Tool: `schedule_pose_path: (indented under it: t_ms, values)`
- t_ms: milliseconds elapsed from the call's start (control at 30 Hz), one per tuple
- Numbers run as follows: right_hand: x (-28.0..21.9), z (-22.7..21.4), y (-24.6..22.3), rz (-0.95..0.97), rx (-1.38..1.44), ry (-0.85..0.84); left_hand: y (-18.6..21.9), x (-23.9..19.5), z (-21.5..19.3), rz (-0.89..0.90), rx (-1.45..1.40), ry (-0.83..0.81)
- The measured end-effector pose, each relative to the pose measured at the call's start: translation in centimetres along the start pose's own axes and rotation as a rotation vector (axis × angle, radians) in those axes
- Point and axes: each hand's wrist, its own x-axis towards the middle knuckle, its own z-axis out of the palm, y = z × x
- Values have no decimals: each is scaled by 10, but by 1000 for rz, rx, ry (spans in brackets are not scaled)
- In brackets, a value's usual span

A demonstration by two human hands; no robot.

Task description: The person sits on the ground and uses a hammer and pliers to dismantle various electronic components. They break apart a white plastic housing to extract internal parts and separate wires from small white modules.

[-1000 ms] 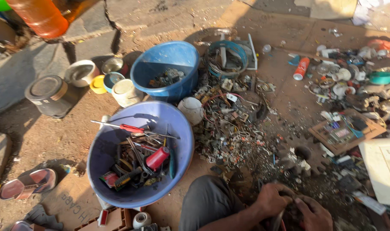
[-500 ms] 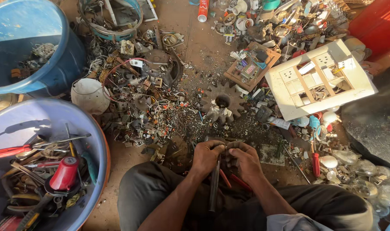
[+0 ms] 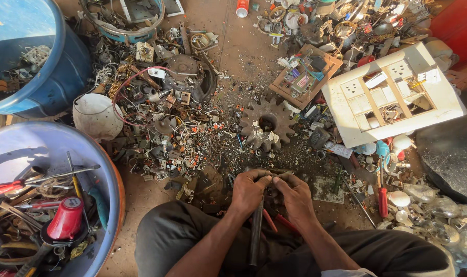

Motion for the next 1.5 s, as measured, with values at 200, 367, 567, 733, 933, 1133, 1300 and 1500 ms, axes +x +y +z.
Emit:
schedule_pose_path:
  t_ms: [200, 367, 567, 733, 933, 1133, 1300, 1500]
  values:
    - [2, 0, 2, -23, 63, -24, 2, 1, 0, 1, 41, 8]
    - [0, -1, 1, -29, 46, -57, 3, 0, -1, -42, 29, 5]
    - [2, -2, 3, -83, -4, -43, 4, 1, 0, -37, 36, 3]
    - [2, -4, 8, -22, 18, -29, 5, -1, -1, -45, 49, 5]
    - [2, -3, 5, -56, -13, -44, 4, 2, 0, -86, 51, 11]
    - [0, 0, 4, -77, 38, -44, -7, 4, 1, 17, 65, 19]
    - [-4, 2, 1, -31, 51, -15, -1, 1, 2, -28, 50, 18]
    - [-3, 1, 4, -180, -73, -35, -1, 2, 1, -53, 59, 7]
